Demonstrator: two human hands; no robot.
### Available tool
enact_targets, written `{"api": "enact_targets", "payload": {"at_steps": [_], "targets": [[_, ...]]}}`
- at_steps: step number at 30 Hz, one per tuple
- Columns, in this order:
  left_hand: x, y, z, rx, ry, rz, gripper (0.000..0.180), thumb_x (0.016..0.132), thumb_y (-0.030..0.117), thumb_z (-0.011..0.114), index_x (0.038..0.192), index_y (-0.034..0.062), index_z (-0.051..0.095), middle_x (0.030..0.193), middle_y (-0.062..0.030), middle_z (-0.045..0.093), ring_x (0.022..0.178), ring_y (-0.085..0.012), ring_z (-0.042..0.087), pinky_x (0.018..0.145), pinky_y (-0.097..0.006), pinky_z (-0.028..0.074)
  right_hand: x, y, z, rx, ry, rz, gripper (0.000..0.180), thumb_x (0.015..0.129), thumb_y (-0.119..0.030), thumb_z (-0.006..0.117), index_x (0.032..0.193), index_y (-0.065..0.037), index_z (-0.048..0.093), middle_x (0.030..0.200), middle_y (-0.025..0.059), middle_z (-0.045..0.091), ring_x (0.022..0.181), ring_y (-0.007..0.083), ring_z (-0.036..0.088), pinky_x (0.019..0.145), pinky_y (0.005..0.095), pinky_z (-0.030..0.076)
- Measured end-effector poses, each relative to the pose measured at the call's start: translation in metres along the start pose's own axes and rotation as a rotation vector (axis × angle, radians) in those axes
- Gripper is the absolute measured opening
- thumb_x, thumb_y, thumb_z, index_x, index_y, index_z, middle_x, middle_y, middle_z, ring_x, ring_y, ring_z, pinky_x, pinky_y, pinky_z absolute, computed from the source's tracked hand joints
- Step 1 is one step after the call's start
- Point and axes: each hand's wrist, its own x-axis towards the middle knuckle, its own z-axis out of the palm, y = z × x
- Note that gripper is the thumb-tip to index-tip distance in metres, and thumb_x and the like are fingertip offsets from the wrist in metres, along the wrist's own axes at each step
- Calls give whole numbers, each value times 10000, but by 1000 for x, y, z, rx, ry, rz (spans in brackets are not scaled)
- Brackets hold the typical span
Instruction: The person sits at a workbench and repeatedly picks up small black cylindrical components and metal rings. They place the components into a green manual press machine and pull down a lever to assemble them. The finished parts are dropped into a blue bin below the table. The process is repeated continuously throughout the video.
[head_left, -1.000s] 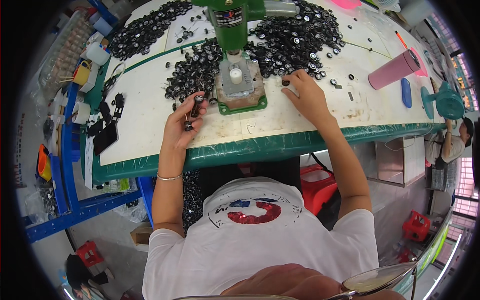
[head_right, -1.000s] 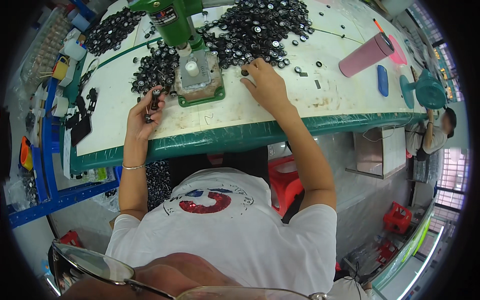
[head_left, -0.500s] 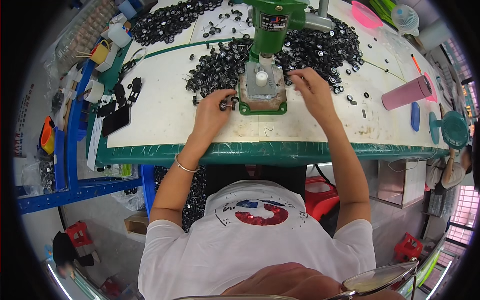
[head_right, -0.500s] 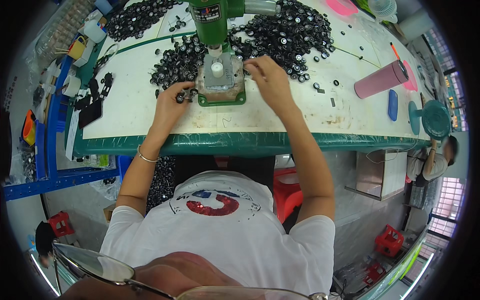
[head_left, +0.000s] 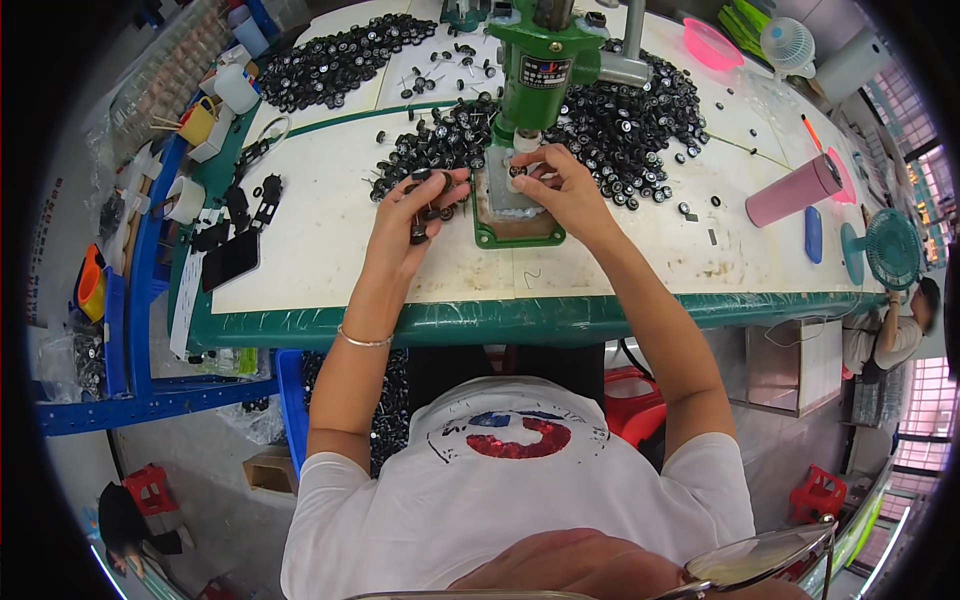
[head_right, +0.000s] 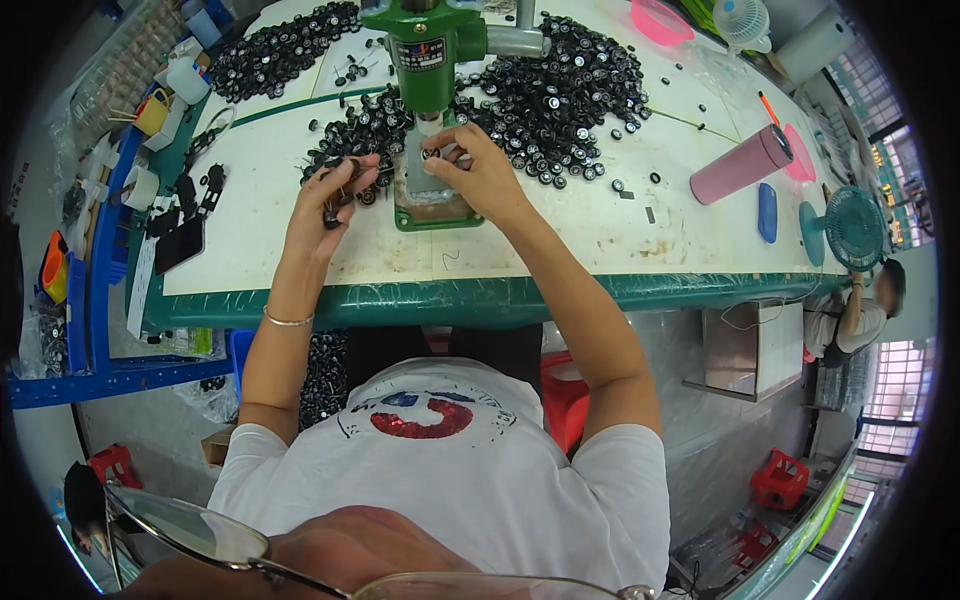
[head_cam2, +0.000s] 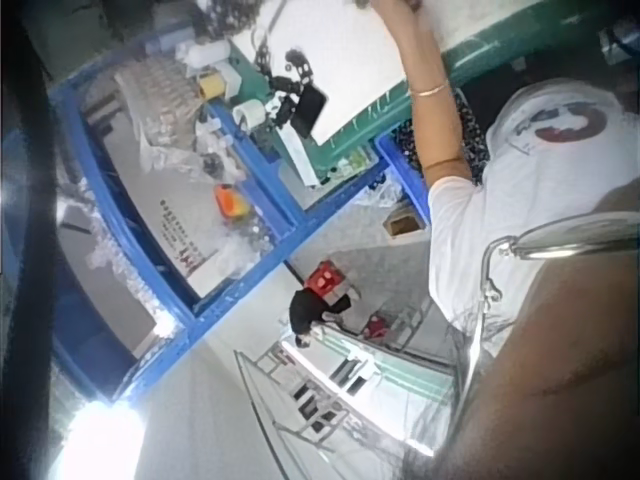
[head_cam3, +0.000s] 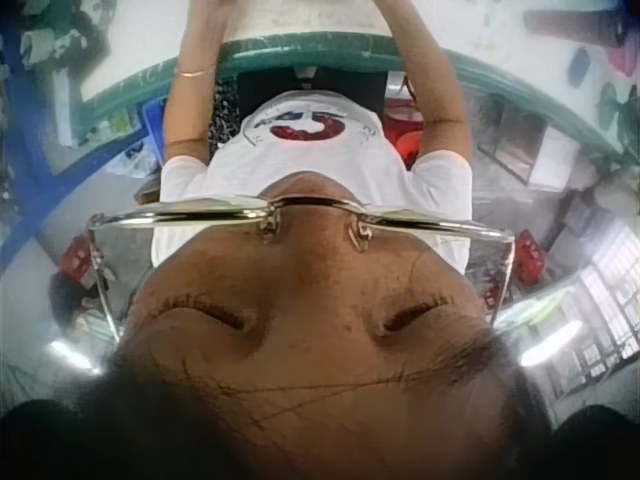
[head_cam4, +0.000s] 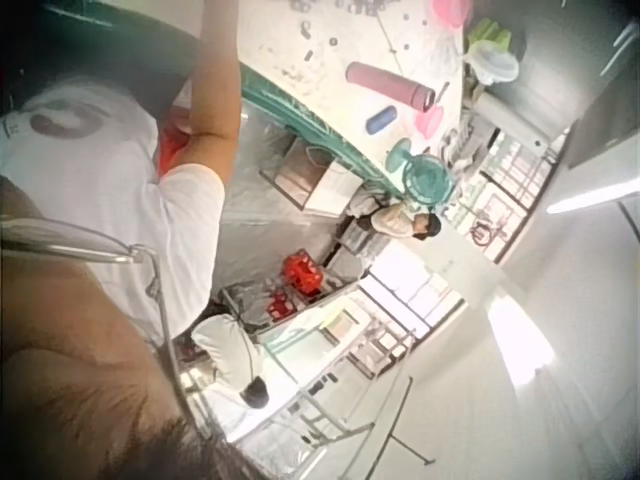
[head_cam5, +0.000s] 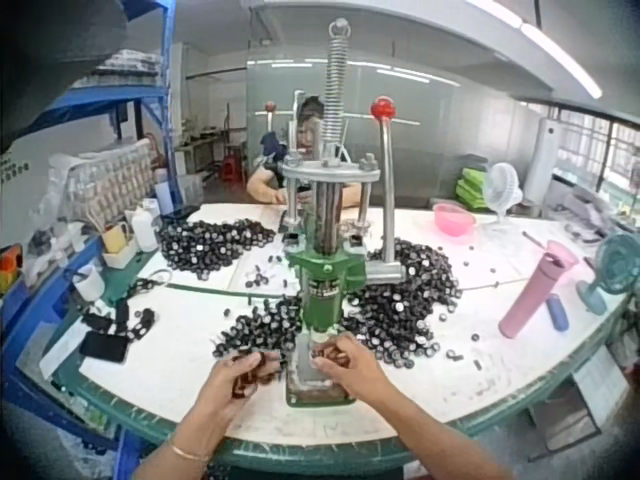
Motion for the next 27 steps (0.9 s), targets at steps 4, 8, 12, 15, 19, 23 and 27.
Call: {"api": "enact_targets", "payload": {"at_steps": [4,8,12,15,19,23,27], "targets": [[9,2,18,-54,-157,-53,206,843,30,657,1037,-14,605,1108,-167,665,949,-99,645,471,-169,332,-2,12,-4,94,50,4,500,818,-179,721,1263,-40,540,1106,64,526,875,125,545,802,272,468],[21,-3,33,67,-171,-26,189,825,12,663,1002,-43,625,994,-141,700,618,-69,565,464,-176,348,-5,4,-33,228,137,70,475,883,-150,647,1320,-38,500,1147,64,554,898,114,571,799,259,472],[32,-11,46,331,-120,74,140,825,65,701,939,-12,671,841,-91,706,493,-62,504,435,-188,357,5,-15,-74,211,283,92,377,943,-193,572,1287,-42,539,1125,61,599,826,93,592,725,229,474],[40,-18,53,409,-115,150,125,812,83,723,905,5,693,767,-59,684,486,-58,484,428,-188,350,22,-42,-99,276,430,96,337,930,-207,593,1211,-21,592,1075,57,633,794,94,608,671,227,489],[49,-23,57,438,-114,216,140,793,81,739,900,2,696,739,-46,672,499,-52,479,443,-187,352,64,-69,-130,318,384,-87,361,967,-270,527,1212,-10,580,1078,50,637,824,116,600,723,246,484],[55,-32,44,465,-73,302,166,770,83,759,915,19,712,732,-17,667,516,-35,464,464,-184,341,125,-129,-128,536,259,-137,298,966,-276,527,1100,-21,604,938,26,615,762,108,563,673,238,443],[60,-30,53,489,-127,321,198,757,83,769,947,48,728,731,22,662,529,-21,443,488,-179,328,178,-163,-149,625,257,-147,233,942,-277,596,896,-49,613,678,-35,517,513,43,454,441,178,324]]}}
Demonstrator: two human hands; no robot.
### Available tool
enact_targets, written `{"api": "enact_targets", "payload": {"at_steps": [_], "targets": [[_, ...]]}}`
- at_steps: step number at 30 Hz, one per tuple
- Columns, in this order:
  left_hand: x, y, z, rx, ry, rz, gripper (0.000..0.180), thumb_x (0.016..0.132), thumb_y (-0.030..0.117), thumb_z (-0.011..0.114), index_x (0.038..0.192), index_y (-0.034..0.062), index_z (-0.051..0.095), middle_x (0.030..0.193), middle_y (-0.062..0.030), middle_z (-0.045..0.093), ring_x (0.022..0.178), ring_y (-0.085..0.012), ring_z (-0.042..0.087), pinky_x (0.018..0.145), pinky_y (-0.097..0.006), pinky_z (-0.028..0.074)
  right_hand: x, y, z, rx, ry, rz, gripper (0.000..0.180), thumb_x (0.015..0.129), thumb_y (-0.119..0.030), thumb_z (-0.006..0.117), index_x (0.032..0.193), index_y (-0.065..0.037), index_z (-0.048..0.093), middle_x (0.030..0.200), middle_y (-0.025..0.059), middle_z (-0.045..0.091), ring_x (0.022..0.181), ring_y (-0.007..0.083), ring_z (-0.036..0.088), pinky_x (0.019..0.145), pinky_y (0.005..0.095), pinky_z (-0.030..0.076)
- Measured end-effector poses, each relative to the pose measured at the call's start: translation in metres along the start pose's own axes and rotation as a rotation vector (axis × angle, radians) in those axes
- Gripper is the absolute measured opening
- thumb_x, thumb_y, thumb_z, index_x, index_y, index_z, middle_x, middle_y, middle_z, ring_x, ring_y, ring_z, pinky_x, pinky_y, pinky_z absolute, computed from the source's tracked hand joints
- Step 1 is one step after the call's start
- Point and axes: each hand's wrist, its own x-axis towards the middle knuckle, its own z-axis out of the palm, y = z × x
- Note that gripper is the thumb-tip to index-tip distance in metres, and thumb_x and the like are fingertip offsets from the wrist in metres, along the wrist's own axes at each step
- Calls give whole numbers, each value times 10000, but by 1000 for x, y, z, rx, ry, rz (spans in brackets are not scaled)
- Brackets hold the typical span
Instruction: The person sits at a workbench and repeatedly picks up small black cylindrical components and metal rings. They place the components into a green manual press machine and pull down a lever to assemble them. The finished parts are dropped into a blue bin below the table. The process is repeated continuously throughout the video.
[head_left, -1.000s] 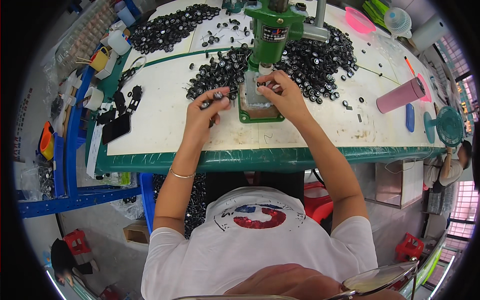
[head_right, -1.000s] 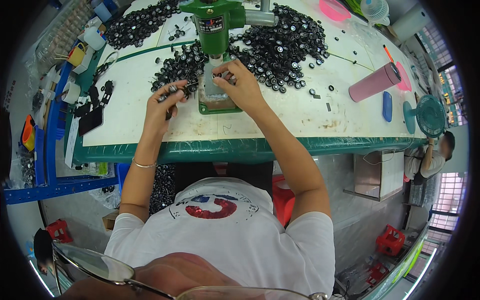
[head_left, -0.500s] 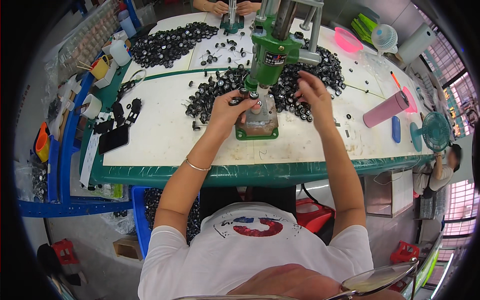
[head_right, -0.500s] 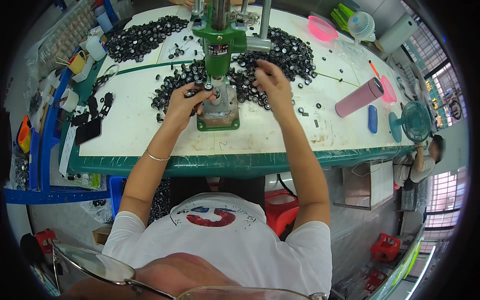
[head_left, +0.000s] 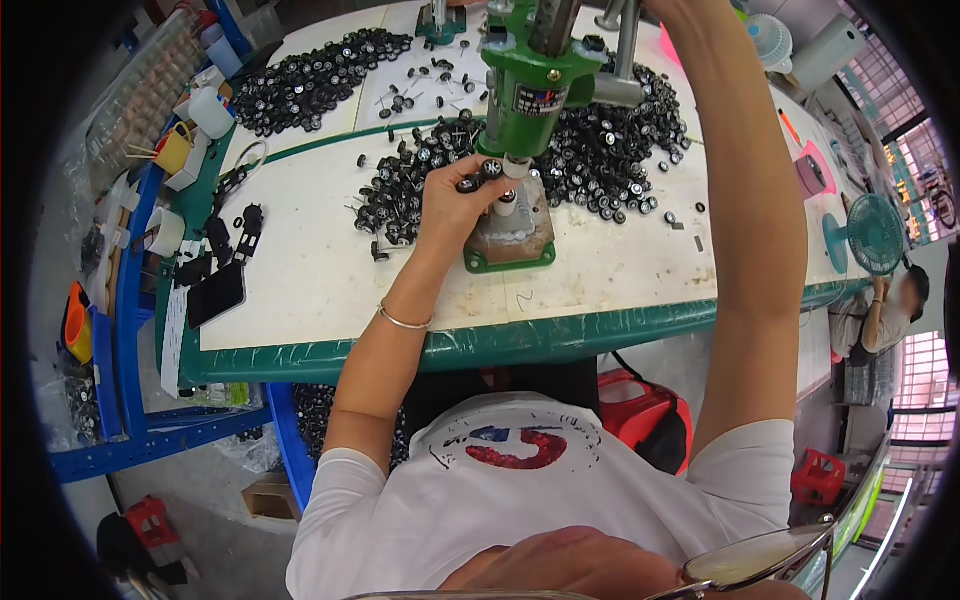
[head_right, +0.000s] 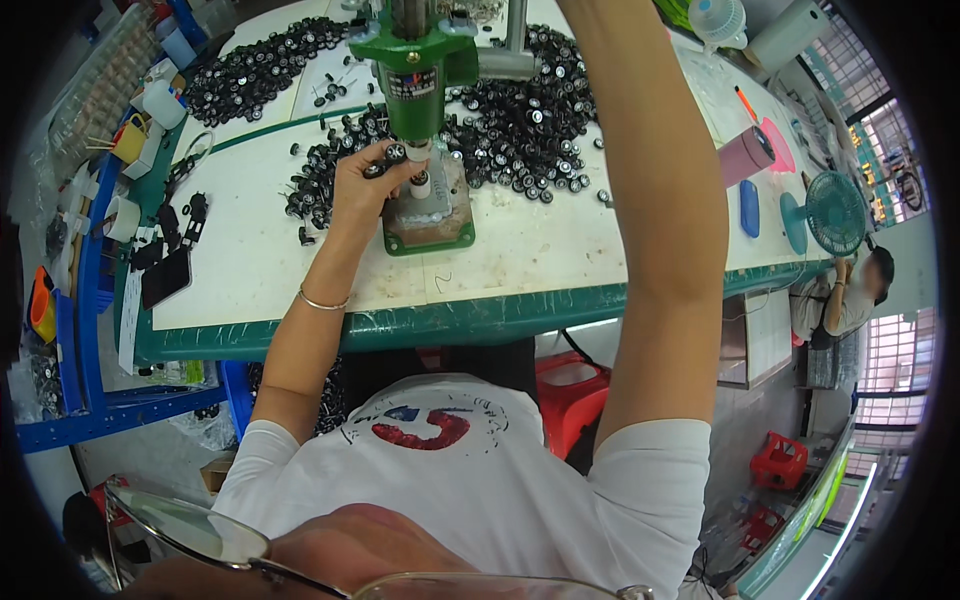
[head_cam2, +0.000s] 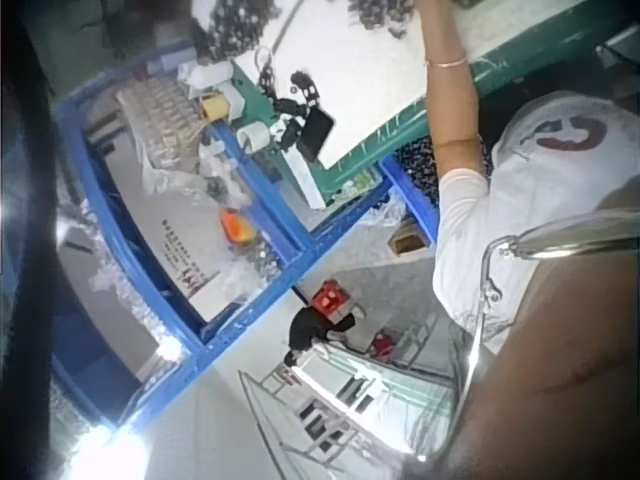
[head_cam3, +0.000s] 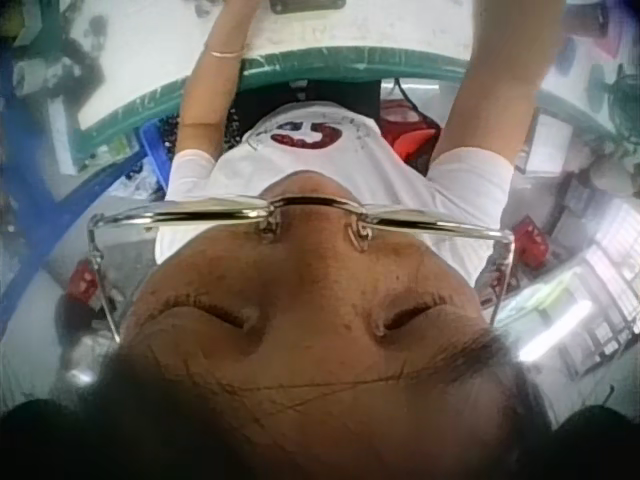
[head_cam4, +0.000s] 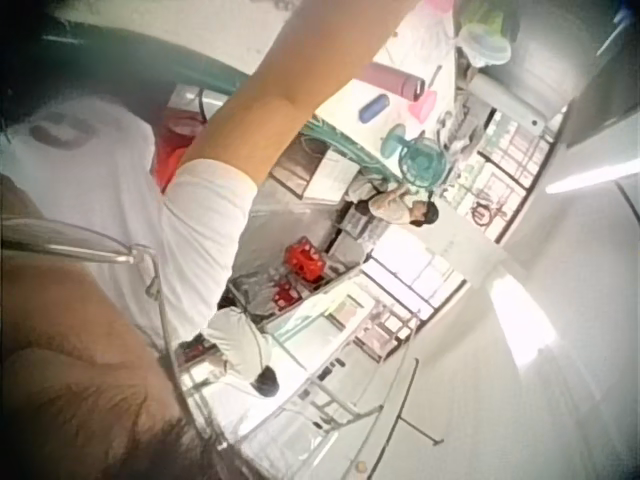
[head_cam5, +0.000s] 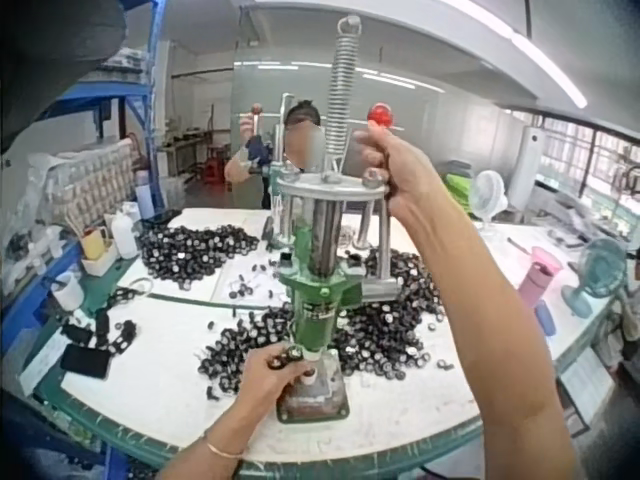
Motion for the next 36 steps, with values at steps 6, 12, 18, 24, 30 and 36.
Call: {"api": "enact_targets", "payload": {"at_steps": [6,12,18,24,30,36], "targets": [[-2,4,-9,84,21,-1,196,747,101,782,935,68,738,673,49,624,540,-18,477,503,-185,376,-20,10,20,-101,132,-208,240,930,-312,607,777,-135,557,540,-109,364,407,10,304,372,192,201],[-2,4,-8,120,21,-17,205,746,109,784,941,68,736,690,43,642,552,-22,498,513,-188,399,-57,-7,34,-103,82,-396,275,932,-320,596,753,-131,506,543,-114,311,398,5,235,354,185,148],[-5,1,-11,150,39,-34,204,746,110,784,940,66,734,685,38,643,546,-23,499,506,-186,400,-91,-1,45,-24,91,-609,282,930,-293,593,727,-129,486,544,-104,300,402,5,223,350,189,158],[-4,3,-6,137,24,-55,219,746,105,783,956,68,735,682,35,641,539,-23,497,499,-187,394,-128,-1,43,-178,57,-920,372,946,-328,545,654,-178,370,518,-90,256,395,25,183,344,206,151],[-7,3,-5,105,27,-72,223,750,118,781,955,48,727,690,18,647,539,-31,498,506,-194,401,-117,-2,36,-97,-13,-837,368,945,-297,555,649,-168,378,522,-86,263,400,28,193,352,203,148],[-2,6,-7,51,-65,-143,193,790,95,744,968,40,697,790,-1,649,575,-45,481,518,-202,362,-56,-5,29,-91,65,-390,277,926,-273,599,708,-136,496,541,-100,330,404,19,244,368,192,162]]}}
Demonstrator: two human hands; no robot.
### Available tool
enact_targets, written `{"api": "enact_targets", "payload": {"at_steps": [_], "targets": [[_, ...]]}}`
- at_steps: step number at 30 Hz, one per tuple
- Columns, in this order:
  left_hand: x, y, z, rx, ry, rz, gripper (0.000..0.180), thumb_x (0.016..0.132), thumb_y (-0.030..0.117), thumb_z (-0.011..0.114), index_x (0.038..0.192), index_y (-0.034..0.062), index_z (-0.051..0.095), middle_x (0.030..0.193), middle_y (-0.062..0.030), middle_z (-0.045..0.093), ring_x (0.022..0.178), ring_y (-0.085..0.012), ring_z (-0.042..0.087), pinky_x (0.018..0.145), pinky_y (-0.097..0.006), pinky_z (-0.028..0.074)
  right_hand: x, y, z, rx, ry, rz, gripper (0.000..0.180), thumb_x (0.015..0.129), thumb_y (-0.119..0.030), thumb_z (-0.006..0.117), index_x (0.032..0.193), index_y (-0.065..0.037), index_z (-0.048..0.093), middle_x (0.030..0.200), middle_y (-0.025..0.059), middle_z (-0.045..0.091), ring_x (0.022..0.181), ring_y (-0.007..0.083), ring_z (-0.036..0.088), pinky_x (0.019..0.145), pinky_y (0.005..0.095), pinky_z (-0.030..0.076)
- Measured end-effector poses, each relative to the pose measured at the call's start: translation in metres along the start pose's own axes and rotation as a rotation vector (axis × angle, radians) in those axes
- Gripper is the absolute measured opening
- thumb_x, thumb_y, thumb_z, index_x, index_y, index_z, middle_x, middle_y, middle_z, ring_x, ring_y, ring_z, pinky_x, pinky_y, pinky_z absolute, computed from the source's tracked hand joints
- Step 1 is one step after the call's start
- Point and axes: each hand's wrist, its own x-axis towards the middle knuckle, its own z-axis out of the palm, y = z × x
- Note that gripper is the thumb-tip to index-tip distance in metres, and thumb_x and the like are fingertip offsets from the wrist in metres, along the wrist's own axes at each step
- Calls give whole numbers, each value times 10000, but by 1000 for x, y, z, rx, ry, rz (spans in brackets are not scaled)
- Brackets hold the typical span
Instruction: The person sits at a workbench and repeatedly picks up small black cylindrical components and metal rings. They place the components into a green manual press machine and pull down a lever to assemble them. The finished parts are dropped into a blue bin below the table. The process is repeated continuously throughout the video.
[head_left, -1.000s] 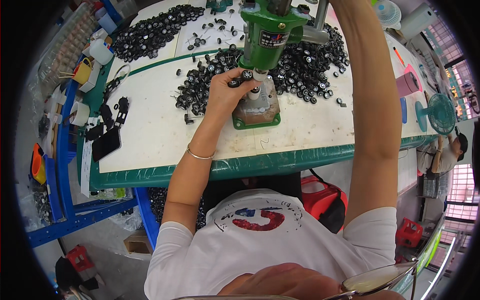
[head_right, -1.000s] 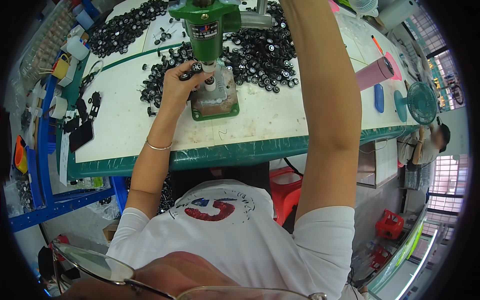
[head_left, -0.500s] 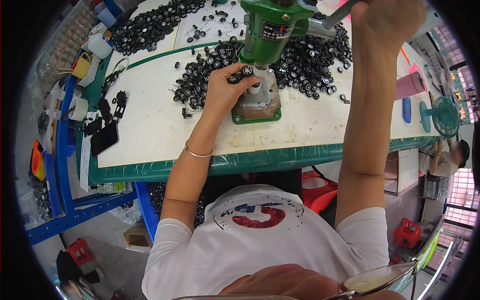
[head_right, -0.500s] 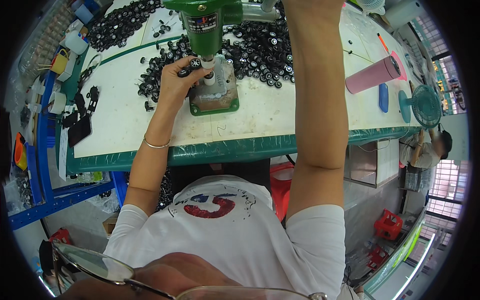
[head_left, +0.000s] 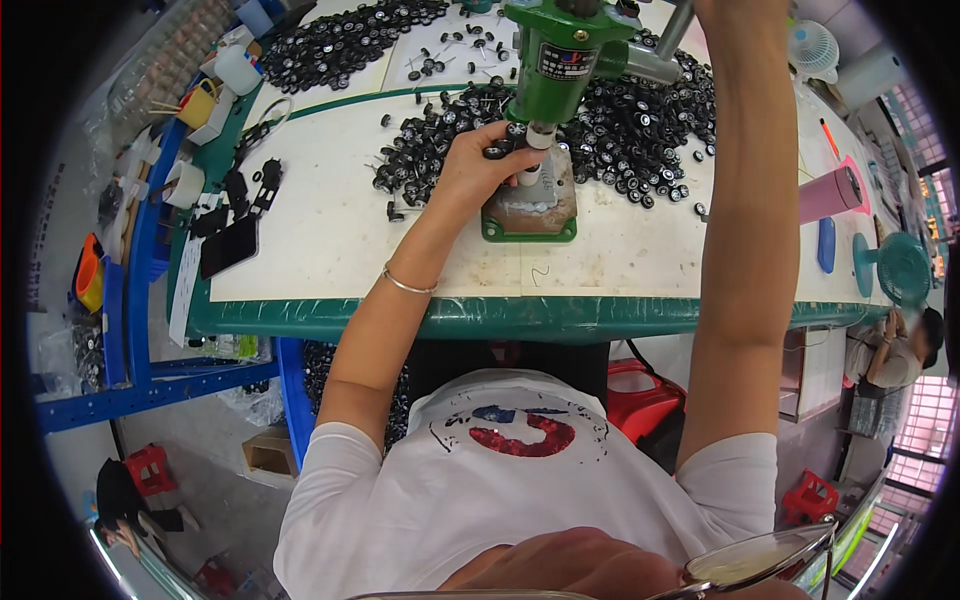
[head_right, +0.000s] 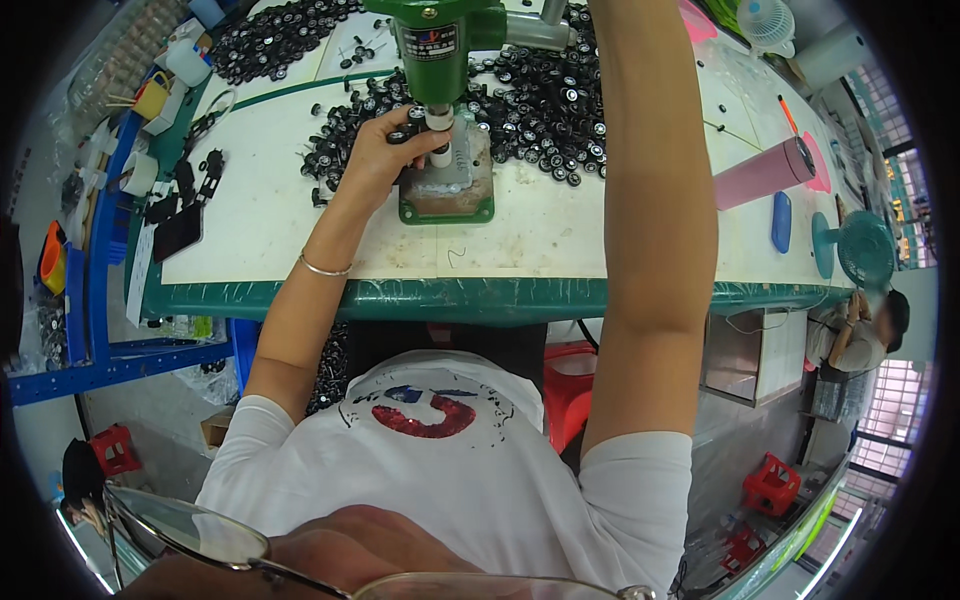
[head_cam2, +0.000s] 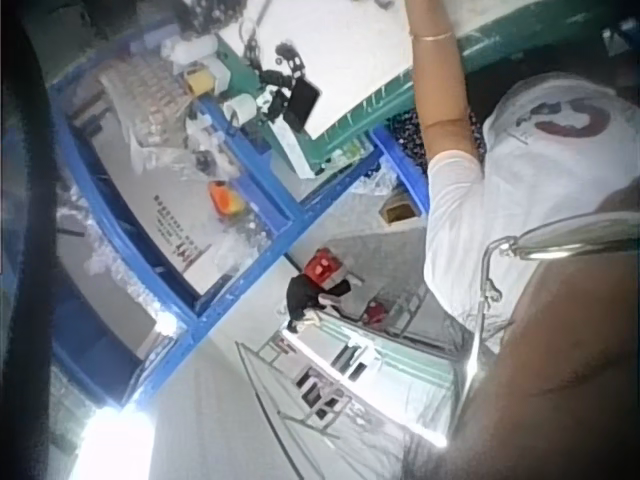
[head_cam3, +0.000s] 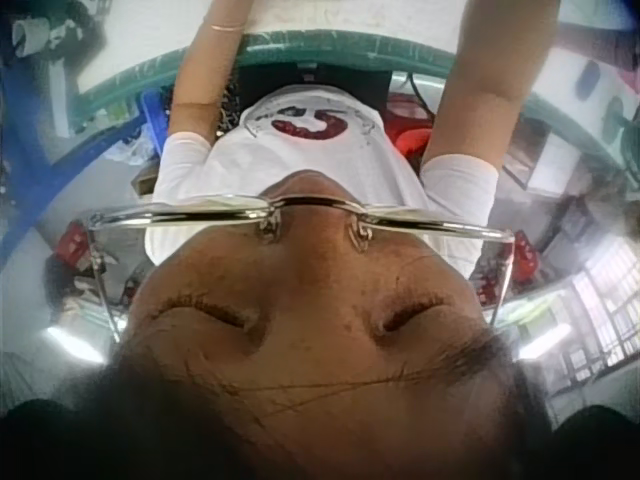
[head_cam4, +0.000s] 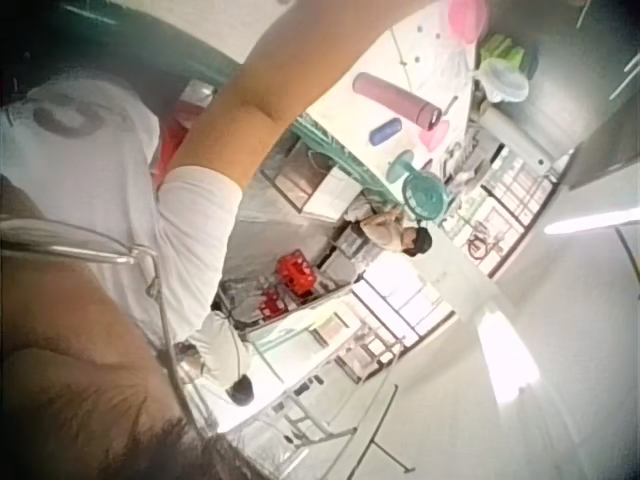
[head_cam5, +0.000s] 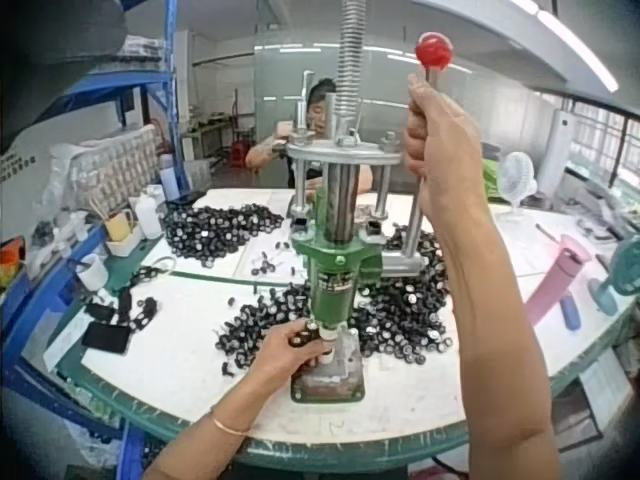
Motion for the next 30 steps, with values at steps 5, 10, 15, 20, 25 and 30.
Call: {"api": "enact_targets", "payload": {"at_steps": [5,10,15,20,25,30], "targets": [[0,0,-12,-401,89,-102,176,810,103,726,938,18,639,781,-53,638,601,-82,522,516,-213,390,32,40,-12,-48,44,251,229,928,-278,601,765,-132,536,583,-90,388,414,28,287,373,199,197],[-24,-1,-61,-375,190,-61,213,831,154,723,948,19,608,835,-86,656,710,-101,600,517,-190,404,5,41,-14,0,-23,298,231,936,-301,597,812,-110,559,618,-63,433,436,41,338,380,196,243],[-56,1,-83,-203,220,-75,206,835,160,715,941,27,598,802,-62,646,690,-97,594,516,-195,393,-58,39,-69,-308,45,183,307,968,-269,505,1124,-29,618,936,44,630,793,125,587,701,248,464],[-80,-7,-74,220,218,-183,165,832,188,721,862,39,656,621,17,560,541,-44,506,458,-203,353,-158,69,-140,-621,-112,490,224,939,-277,593,1029,-87,669,742,-36,589,602,44,522,541,198,409],[-72,-18,-45,523,203,-124,173,831,178,693,854,6,688,604,-30,571,509,-97,498,477,-259,368,-230,88,-154,-1114,-392,347,175,843,-198,671,997,-126,631,834,17,618,676,173,600,603,308,470],[-71,-17,-36,863,167,51,175,807,181,675,857,13,681,667,-196,614,562,-347,577,554,-393,444,-240,85,-143,-1233,-355,248,199,835,-222,682,963,-118,570,867,24,586,729,215,611,612,349,476]]}}
